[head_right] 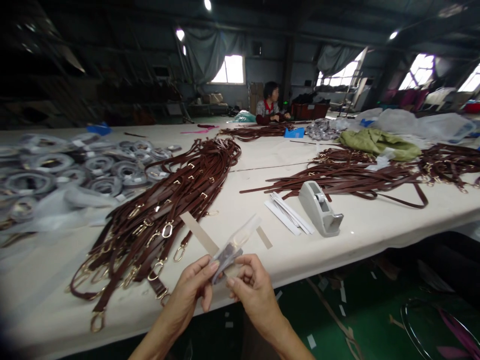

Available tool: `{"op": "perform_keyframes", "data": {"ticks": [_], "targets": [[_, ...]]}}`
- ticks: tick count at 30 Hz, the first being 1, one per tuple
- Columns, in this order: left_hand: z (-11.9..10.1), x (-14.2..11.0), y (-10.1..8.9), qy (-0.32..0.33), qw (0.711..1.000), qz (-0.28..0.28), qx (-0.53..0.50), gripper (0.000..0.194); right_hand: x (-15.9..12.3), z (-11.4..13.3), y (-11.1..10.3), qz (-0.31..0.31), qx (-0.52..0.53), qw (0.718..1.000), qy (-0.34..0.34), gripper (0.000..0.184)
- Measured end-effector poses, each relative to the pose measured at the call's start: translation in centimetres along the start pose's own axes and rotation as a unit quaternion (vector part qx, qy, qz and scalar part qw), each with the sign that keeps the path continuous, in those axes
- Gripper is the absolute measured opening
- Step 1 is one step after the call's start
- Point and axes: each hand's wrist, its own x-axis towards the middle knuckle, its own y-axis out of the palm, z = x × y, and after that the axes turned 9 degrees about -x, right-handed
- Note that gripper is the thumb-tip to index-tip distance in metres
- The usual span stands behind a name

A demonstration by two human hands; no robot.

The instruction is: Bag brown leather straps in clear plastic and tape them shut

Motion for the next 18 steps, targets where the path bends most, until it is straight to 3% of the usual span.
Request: {"op": "perform_keyframes", "data": {"ticks": [3, 6, 9, 11, 15, 18], "targets": [[-0.1, -0.1, 0.0, -0.005, 1.0, 0.0, 0.004, 0.04, 0.1, -0.6, -0.8, 0.038, -0.033, 0.997, -0.063, 0.033], [-0.3, -0.2, 0.1, 0.0, 1.0, 0.001, 0.013, 0.038, 0.6, -0.5, -1.7, 0.026, -0.141, 0.974, -0.173, 0.011], [-0.4, -0.2, 0.0, 0.006, 0.999, -0.002, 0.047, 0.038, 1.2, 0.9, -2.4, 0.032, -0.274, 0.895, -0.351, 0.016], [-0.4, -0.3, -0.1, 0.007, 0.996, 0.002, 0.092, 0.039, 1.4, 2.4, -2.8, 0.06, -0.348, 0.831, -0.429, 0.018], [-0.1, -0.4, -0.2, 0.008, 0.983, 0.019, 0.185, 0.04, 1.7, 4.9, -3.2, 0.097, -0.453, 0.743, -0.482, 0.022], [0.2, -0.4, 0.0, 0.025, 0.977, 0.03, 0.211, 0.04, 2.3, 5.5, -3.3, 0.097, -0.482, 0.721, -0.489, 0.024]]}}
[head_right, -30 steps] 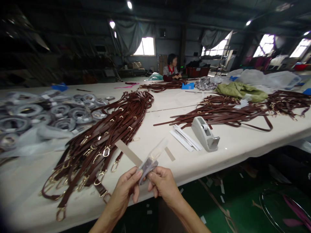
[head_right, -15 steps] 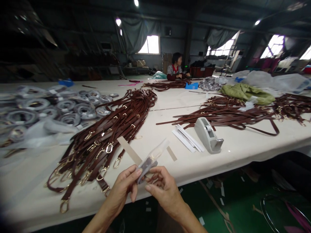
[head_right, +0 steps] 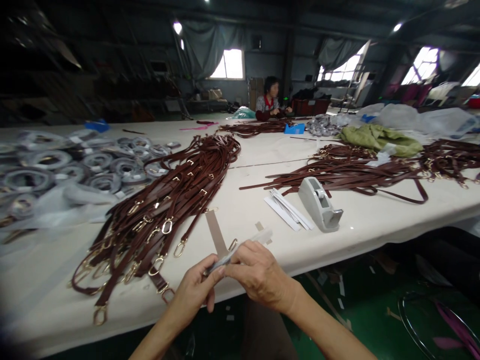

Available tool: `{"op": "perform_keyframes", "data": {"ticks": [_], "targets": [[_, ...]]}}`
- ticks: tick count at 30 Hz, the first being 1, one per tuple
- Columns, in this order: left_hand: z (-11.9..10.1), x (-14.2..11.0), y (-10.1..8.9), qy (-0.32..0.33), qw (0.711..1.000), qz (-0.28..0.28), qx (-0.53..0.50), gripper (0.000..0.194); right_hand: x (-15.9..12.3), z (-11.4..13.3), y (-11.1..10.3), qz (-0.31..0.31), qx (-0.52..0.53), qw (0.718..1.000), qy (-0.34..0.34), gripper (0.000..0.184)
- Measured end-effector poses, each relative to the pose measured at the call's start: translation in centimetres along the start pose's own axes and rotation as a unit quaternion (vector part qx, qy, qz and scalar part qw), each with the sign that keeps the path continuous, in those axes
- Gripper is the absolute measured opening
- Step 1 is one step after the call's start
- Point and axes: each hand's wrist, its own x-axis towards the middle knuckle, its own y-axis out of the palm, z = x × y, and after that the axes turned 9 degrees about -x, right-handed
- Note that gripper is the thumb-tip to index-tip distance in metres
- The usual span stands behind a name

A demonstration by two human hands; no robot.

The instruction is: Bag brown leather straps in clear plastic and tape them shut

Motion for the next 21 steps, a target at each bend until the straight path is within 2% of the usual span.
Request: {"op": "perform_keyframes", "data": {"ticks": [3, 5, 10, 14, 17, 21], "targets": [[0.0, -0.1, 0.3, 0.002, 1.0, 0.014, 0.014, 0.038, 0.2, -0.6, 0.4, 0.018, 0.019, 0.999, 0.025, 0.021], [-0.1, -0.3, 0.3, -0.006, 0.999, 0.025, 0.018, 0.036, 0.2, -0.8, 0.8, 0.046, 0.074, 0.993, 0.075, 0.018], [0.1, -0.8, 0.0, -0.044, 0.998, 0.054, 0.012, 0.031, -0.6, -0.8, 1.9, 0.123, 0.249, 0.933, 0.228, 0.011], [0.9, -1.3, 0.0, -0.063, 0.996, 0.063, -0.007, 0.026, -1.0, -0.7, 2.4, 0.134, 0.3, 0.908, 0.26, 0.01], [1.4, -1.7, 0.2, -0.059, 0.996, 0.071, 0.006, 0.032, -1.0, -0.5, 2.6, 0.132, 0.321, 0.894, 0.284, 0.01], [1.7, -1.8, 0.4, -0.06, 0.997, 0.049, 0.024, 0.036, -1.0, -0.1, 3.1, 0.127, 0.335, 0.876, 0.324, 0.007]]}}
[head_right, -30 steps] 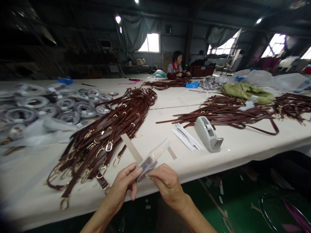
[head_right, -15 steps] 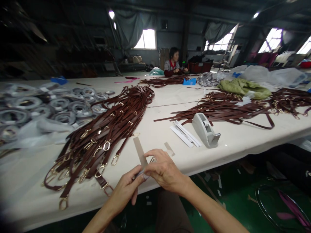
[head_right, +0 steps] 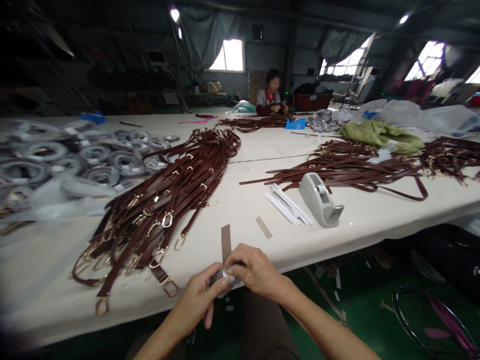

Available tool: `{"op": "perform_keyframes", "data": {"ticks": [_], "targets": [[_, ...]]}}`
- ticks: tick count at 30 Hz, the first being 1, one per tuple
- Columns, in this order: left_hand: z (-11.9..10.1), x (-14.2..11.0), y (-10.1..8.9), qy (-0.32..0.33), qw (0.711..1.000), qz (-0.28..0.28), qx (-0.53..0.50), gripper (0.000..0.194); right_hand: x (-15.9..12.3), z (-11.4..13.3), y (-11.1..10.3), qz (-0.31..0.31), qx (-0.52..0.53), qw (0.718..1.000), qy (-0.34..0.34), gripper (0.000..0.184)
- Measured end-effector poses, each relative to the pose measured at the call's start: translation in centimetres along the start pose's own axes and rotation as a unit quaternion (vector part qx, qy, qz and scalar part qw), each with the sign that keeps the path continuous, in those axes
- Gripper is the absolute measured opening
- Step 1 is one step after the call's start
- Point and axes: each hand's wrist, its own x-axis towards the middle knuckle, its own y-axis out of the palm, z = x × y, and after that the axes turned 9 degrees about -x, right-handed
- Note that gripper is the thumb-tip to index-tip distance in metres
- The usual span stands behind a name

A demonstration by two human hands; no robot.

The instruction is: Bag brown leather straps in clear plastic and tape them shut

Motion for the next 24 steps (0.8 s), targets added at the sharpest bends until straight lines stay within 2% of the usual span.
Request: {"op": "perform_keyframes", "data": {"ticks": [3, 6, 7, 8, 10, 12, 15, 17, 21, 24], "targets": [[-0.1, 0.1, 0.1, -0.005, 1.0, -0.013, -0.016, 0.034, 0.1, -0.4, 0.5, -0.019, 0.034, 0.999, 0.034, 0.007], [-0.3, -0.1, 0.1, -0.015, 0.999, -0.014, -0.044, 0.033, 0.3, -0.9, 0.8, -0.033, 0.133, 0.986, 0.099, 0.039], [-0.3, -0.1, 0.1, -0.018, 0.998, -0.014, -0.052, 0.033, 0.3, -1.1, 0.8, -0.025, 0.162, 0.98, 0.116, 0.051], [-0.4, -0.2, 0.1, -0.021, 0.998, -0.016, -0.059, 0.033, 0.4, -1.1, 0.8, -0.01, 0.178, 0.976, 0.125, 0.055], [-0.5, -0.2, 0.0, -0.029, 0.997, -0.016, -0.064, 0.033, 0.5, -1.0, 0.7, 0.024, 0.172, 0.978, 0.12, 0.041], [-0.5, -0.2, 0.0, -0.037, 0.997, -0.019, -0.061, 0.032, 0.6, -0.8, 0.6, 0.042, 0.146, 0.984, 0.094, 0.025], [-0.3, -0.1, 0.3, -0.041, 0.995, -0.029, -0.085, 0.029, 0.6, -0.2, 0.4, 0.03, 0.097, 0.994, 0.049, 0.014], [-0.1, 0.0, 0.5, -0.032, 0.99, -0.042, -0.134, 0.029, 0.6, 0.0, 0.2, 0.018, 0.023, 0.999, -0.013, 0.008], [-0.1, -0.1, 0.7, -0.04, 0.979, -0.042, -0.194, 0.03, 0.3, 0.4, -0.4, 0.03, -0.133, 0.975, -0.178, 0.021], [-0.4, -0.3, 0.6, -0.054, 0.974, -0.029, -0.217, 0.031, -0.1, 0.8, -0.9, 0.058, -0.185, 0.958, -0.209, 0.026]]}}
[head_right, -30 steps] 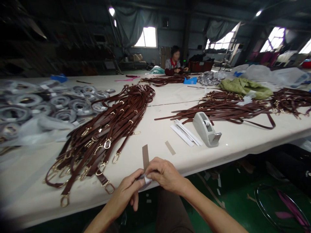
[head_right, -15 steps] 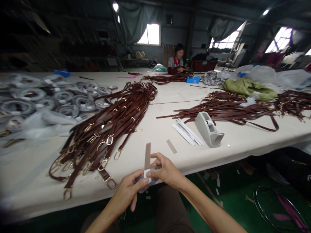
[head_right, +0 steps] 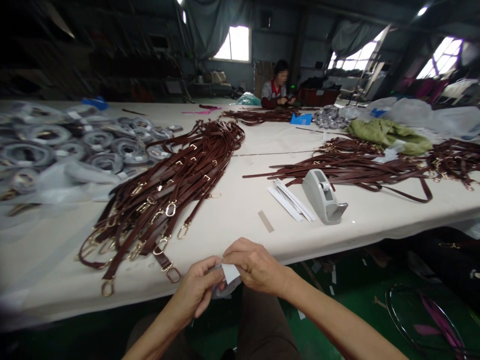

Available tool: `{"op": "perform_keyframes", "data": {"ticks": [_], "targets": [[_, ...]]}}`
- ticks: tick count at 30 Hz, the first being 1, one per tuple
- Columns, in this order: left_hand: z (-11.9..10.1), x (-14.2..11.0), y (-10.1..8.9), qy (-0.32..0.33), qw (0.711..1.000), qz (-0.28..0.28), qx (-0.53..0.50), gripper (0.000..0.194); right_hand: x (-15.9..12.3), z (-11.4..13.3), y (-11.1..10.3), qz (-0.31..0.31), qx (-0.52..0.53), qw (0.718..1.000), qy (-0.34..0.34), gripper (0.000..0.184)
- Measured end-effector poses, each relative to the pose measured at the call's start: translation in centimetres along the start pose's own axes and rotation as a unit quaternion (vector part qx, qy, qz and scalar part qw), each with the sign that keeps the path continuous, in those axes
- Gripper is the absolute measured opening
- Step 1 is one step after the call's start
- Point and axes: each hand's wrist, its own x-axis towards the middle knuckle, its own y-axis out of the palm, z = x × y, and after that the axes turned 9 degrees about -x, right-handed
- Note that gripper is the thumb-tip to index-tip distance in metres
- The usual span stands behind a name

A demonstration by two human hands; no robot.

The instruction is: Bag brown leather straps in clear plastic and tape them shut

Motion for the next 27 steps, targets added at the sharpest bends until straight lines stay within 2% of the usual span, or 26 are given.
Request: {"op": "perform_keyframes", "data": {"ticks": [3, 7, 12, 15, 17, 19, 21, 22, 24, 27], "targets": [[-0.3, -0.1, -0.1, 0.003, 0.998, 0.014, -0.054, 0.03, -0.5, 0.5, -0.2, 0.011, -0.05, 0.998, -0.021, 0.03], [-0.3, 0.0, -0.4, 0.004, 0.992, 0.013, -0.125, 0.026, -1.2, 1.0, 0.5, -0.012, -0.153, 0.986, -0.059, 0.042], [0.5, 0.1, -0.4, 0.023, 0.989, -0.027, -0.142, 0.034, -1.9, 0.8, 2.1, 0.013, -0.2, 0.979, -0.029, 0.059], [0.9, 0.0, -0.1, 0.028, 0.989, -0.035, -0.139, 0.035, -2.5, 0.8, 2.7, -0.004, -0.159, 0.987, -0.017, 0.065], [0.8, -0.2, 0.1, 0.041, 0.989, -0.044, -0.134, 0.036, -2.9, 1.1, 2.9, -0.07, -0.101, 0.992, 0.008, 0.063], [0.5, -0.4, 0.2, 0.066, 0.989, -0.062, -0.115, 0.036, -3.2, 1.8, 3.0, -0.178, -0.022, 0.98, 0.083, 0.05], [0.3, -0.5, 0.2, 0.095, 0.989, -0.08, -0.084, 0.036, -3.1, 2.6, 3.1, -0.233, 0.062, 0.952, 0.19, 0.028], [0.2, -0.5, 0.2, 0.106, 0.988, -0.085, -0.068, 0.036, -2.8, 2.9, 3.2, -0.227, 0.099, 0.939, 0.237, 0.019], [0.2, -0.5, 0.3, 0.115, 0.988, -0.097, -0.04, 0.037, -2.1, 3.1, 3.5, -0.172, 0.153, 0.929, 0.29, 0.023], [0.5, -0.3, 0.7, 0.116, 0.985, -0.129, -0.022, 0.04, -1.1, 2.6, 3.9, -0.121, 0.184, 0.936, 0.274, 0.031]]}}
